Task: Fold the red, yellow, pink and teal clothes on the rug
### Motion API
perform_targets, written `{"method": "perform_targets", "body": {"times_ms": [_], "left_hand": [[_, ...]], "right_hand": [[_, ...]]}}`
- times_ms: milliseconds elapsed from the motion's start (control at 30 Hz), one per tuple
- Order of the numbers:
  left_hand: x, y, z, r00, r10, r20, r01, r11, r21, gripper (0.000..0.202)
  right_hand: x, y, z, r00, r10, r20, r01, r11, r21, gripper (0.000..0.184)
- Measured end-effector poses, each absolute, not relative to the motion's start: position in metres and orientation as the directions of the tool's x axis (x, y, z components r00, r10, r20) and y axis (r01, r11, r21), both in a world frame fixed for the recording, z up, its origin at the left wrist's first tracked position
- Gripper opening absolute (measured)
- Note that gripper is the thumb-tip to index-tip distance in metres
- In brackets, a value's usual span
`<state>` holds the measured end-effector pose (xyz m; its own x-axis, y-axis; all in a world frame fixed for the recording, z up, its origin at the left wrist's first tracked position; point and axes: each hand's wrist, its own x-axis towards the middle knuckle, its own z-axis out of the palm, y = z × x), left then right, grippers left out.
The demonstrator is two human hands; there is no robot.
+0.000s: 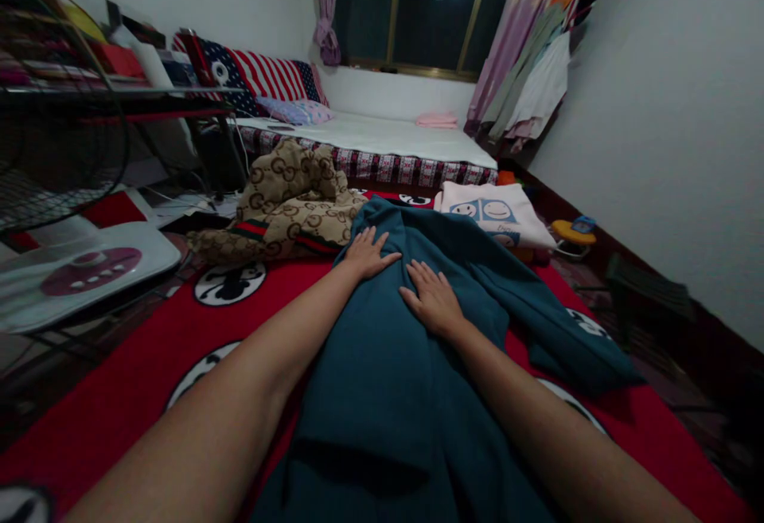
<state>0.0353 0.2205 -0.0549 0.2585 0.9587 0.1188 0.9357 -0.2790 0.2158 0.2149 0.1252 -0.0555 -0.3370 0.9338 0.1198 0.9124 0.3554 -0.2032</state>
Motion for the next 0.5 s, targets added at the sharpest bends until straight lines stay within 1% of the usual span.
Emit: {"method": "perform_targets", "body": {"times_ms": [100,200,400,500], "left_hand": [[0.036,0.214,-0.056,0.26,0.96,0.103,0.942,-0.275,0.192,0.08],[0.034,0.197,-0.055,0.271,0.961,0.058,0.944,-0.277,0.177,0.078],[0.018,0.144,-0.055,0.399,0.917,0.0,0.901,-0.393,0.182,0.077],[0.009,0.115,-0.052,0.45,0.892,-0.036,0.877,-0.434,0.208,0.071]], "right_hand": [[0.215,0.125,-0.057,-0.333,0.934,0.131,0.915,0.353,-0.194,0.061],[0.214,0.123,-0.056,-0.332,0.933,0.139,0.919,0.353,-0.178,0.061],[0.21,0.109,-0.051,-0.304,0.944,0.127,0.937,0.32,-0.137,0.058],[0.216,0.091,-0.047,-0.33,0.936,0.121,0.927,0.346,-0.144,0.056]]}}
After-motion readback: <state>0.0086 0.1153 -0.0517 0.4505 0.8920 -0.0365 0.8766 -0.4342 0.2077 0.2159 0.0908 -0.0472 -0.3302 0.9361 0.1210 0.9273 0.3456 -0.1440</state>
